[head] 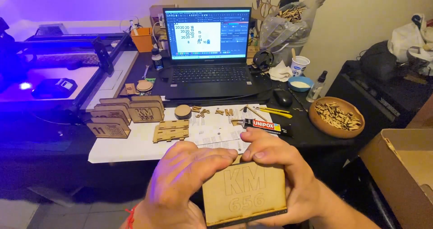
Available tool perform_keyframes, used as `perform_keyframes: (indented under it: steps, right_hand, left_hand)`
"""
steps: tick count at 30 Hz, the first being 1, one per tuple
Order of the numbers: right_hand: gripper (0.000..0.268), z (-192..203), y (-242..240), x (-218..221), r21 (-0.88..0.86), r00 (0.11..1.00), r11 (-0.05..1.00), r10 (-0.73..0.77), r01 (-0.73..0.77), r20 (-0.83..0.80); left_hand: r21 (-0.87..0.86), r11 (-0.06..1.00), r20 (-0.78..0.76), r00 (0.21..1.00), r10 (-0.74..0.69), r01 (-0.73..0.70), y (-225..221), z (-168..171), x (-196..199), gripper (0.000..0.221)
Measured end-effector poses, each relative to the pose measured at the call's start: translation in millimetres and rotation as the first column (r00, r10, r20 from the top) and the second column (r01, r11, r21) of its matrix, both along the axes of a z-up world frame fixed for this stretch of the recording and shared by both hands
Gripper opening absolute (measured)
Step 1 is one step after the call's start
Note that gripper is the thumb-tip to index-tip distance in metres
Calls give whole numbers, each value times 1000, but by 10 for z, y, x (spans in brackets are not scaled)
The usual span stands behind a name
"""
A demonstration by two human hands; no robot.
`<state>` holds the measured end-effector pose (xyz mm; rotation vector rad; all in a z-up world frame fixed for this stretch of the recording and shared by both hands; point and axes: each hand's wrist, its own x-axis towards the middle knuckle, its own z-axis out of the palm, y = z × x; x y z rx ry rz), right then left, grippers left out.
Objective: Assembling laser-cut wooden box components by applying glue to the joints and pressing the pieces together.
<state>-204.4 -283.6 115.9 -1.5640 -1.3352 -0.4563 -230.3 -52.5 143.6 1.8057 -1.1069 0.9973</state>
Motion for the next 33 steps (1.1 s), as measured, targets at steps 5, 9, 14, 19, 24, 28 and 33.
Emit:
perform_keyframes:
  steps: [5, 9, 14, 19, 24, 28, 33]
  right_hand:
    - [75, -10, 11, 4, -2, 1000, 1000, -18, 18, 0]
    - [74, -31, 19, 6, -1, 1000, 1000, -25, 25, -5]
    - [74, -64, 11, 10, -16, 999, 999, -31, 31, -10]
    - [76, -85, 19, 15, -16, 999, 999, -36, 36, -21]
    - [74, -100, 21, 34, -19, 999, 999, -47, 47, -15]
    - [74, -114, 14, 42, -21, 999, 999, -43, 42, -27]
    - [77, -109, 7, 36, -30, 999, 998, -52, 52, -4]
  left_hand:
    - [9, 1000, -30, 1000, 5, -5, 36, -45, -12, 67]
    - [11, 1000, -28, 1000, -10, 11, 54, -55, -6, 67]
    - [-5, 1000, -44, 999, -7, 7, 34, -47, -37, 66]
    - [10, 1000, -69, 998, 13, -12, 52, -62, -33, 68]
    - [60, 998, -65, 998, 2, 2, 85, -115, 18, 70]
    - [43, 999, -79, 997, 10, -6, 61, -106, 12, 67]
    - [23, 1000, -64, 998, 19, -18, 50, -110, -5, 68]
